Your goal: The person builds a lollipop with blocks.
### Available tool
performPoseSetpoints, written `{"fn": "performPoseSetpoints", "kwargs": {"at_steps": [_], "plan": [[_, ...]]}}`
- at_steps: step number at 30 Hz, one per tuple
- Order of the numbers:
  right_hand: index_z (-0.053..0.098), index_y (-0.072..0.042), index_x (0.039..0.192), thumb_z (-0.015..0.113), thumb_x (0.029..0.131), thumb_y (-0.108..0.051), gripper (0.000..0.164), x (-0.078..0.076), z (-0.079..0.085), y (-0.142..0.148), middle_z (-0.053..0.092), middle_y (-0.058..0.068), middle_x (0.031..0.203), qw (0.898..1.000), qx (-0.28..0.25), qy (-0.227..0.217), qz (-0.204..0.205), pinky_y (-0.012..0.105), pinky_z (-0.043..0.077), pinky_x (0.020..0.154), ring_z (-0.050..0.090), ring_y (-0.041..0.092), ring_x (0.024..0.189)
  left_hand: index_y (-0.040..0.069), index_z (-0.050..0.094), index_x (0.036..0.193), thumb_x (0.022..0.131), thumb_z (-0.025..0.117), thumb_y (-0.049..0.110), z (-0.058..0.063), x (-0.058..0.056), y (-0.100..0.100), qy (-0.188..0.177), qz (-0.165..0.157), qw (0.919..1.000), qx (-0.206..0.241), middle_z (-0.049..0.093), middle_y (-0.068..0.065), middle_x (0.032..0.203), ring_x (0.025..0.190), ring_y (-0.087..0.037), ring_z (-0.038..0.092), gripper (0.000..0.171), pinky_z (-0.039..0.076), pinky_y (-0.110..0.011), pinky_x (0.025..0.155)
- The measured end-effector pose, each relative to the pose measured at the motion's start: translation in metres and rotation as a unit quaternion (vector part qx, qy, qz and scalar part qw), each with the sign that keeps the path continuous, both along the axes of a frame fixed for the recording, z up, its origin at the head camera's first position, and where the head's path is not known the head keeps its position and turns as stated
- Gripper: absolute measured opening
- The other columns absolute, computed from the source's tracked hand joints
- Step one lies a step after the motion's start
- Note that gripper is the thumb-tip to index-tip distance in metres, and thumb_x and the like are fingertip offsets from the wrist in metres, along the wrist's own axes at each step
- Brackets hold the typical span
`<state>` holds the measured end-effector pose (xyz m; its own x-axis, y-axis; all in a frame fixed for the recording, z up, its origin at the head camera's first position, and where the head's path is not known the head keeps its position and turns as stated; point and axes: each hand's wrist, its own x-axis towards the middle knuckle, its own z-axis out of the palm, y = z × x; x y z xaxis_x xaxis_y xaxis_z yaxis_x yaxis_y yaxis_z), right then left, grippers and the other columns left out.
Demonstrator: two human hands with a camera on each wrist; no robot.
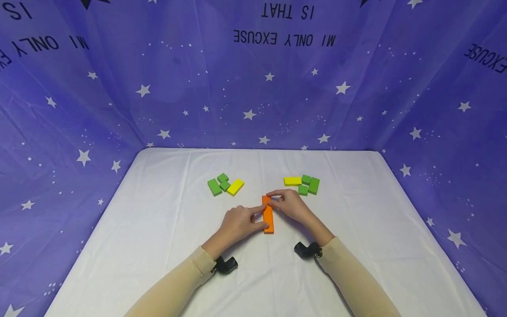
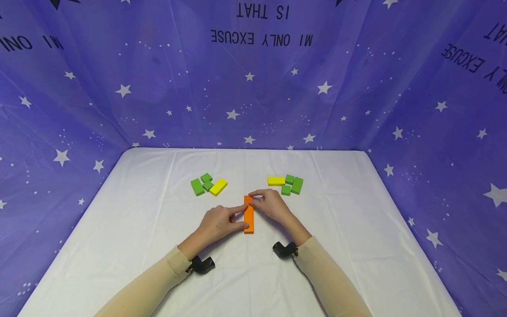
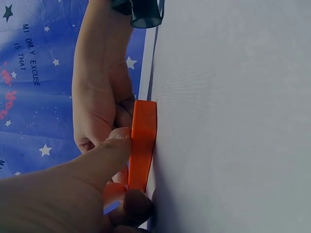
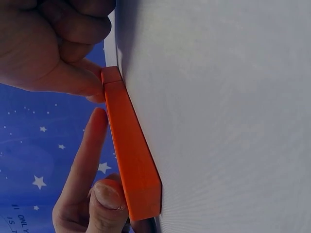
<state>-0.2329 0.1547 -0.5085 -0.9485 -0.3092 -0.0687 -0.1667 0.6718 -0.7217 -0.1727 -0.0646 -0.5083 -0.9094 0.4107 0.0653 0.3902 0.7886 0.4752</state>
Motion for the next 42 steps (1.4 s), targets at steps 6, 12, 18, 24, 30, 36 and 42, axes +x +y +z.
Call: {"fn": "performPoseSetpoints", "kwargs": {"at_steps": [6,12,18,24,30,36,42], "plan": [[0.078,-0.016,0.128,0.076,0.098,-0.027,0.032,0.0012,-0.0001,-0.0017,0.041,-0.007,0.057,1.0,0.009,-0.006,-0.009,0.022,0.03,0.051,0.039,0.01,0.051,0.032,0.064,0.149,0.089,0.08,0.058,0.0005,-0.0029,0.0,-0.017,0.002,0.9998,-0.012,0.049,0.009,0.057,0.048,-0.011,0.04,0.067,0.029,-0.026,0.051],[0.078,-0.016,0.127,0.076,0.098,-0.026,0.031,0.0025,0.001,-0.0032,0.041,-0.006,0.056,1.0,0.006,-0.018,-0.017,0.023,0.029,0.05,0.038,0.01,0.049,0.033,0.062,0.15,0.089,0.08,0.058,0.0018,-0.005,0.0,-0.02,0.001,0.9998,-0.009,0.048,0.008,0.057,0.049,-0.013,0.04,0.068,0.028,-0.027,0.052],[0.077,-0.014,0.127,0.077,0.098,-0.027,0.032,0.0041,0.0015,-0.0032,0.043,-0.006,0.057,1.0,-0.003,-0.026,-0.011,0.023,0.031,0.052,0.04,0.01,0.051,0.035,0.06,0.151,0.087,0.08,0.06,0.0001,-0.0055,0.0,-0.03,0.005,0.9994,-0.017,0.048,0.008,0.057,0.05,-0.012,0.041,0.072,0.029,-0.027,0.052],[0.079,-0.016,0.124,0.079,0.096,-0.029,0.03,0.0032,0.0007,-0.0024,0.043,-0.006,0.056,1.0,0.0,-0.011,-0.009,0.023,0.031,0.052,0.039,0.011,0.051,0.034,0.062,0.15,0.086,0.08,0.063,0.0009,-0.0065,0.0018,-0.01,0.002,0.9997,-0.024,0.051,0.009,0.058,0.049,-0.013,0.042,0.073,0.03,-0.027,0.05],[0.079,-0.016,0.124,0.078,0.097,-0.028,0.03,0.0028,0.0006,-0.0017,0.044,-0.006,0.056,1.0,0.002,-0.023,-0.006,0.024,0.03,0.051,0.039,0.011,0.05,0.034,0.062,0.15,0.086,0.081,0.062,0.0023,-0.0064,0.0027,-0.014,0.001,0.9994,-0.032,0.05,0.009,0.057,0.049,-0.013,0.041,0.073,0.03,-0.026,0.05],[0.079,-0.015,0.123,0.078,0.097,-0.029,0.03,0.0026,0.0008,-0.0016,0.044,-0.006,0.057,1.0,0.0,-0.024,0.0,0.024,0.03,0.052,0.039,0.011,0.051,0.035,0.061,0.15,0.085,0.082,0.062,0.0034,-0.006,0.0029,-0.02,0.005,0.9993,-0.032,0.05,0.008,0.058,0.049,-0.014,0.041,0.074,0.03,-0.027,0.051],[0.079,-0.015,0.122,0.078,0.096,-0.028,0.029,0.0025,0.0012,-0.0003,0.046,-0.006,0.058,1.0,-0.001,-0.022,0.014,0.023,0.031,0.053,0.04,0.01,0.052,0.035,0.061,0.15,0.084,0.082,0.063,0.0028,-0.0068,0.0027,-0.023,0.002,0.9991,-0.036,0.051,0.009,0.059,0.05,-0.014,0.042,0.075,0.031,-0.027,0.051]]}}
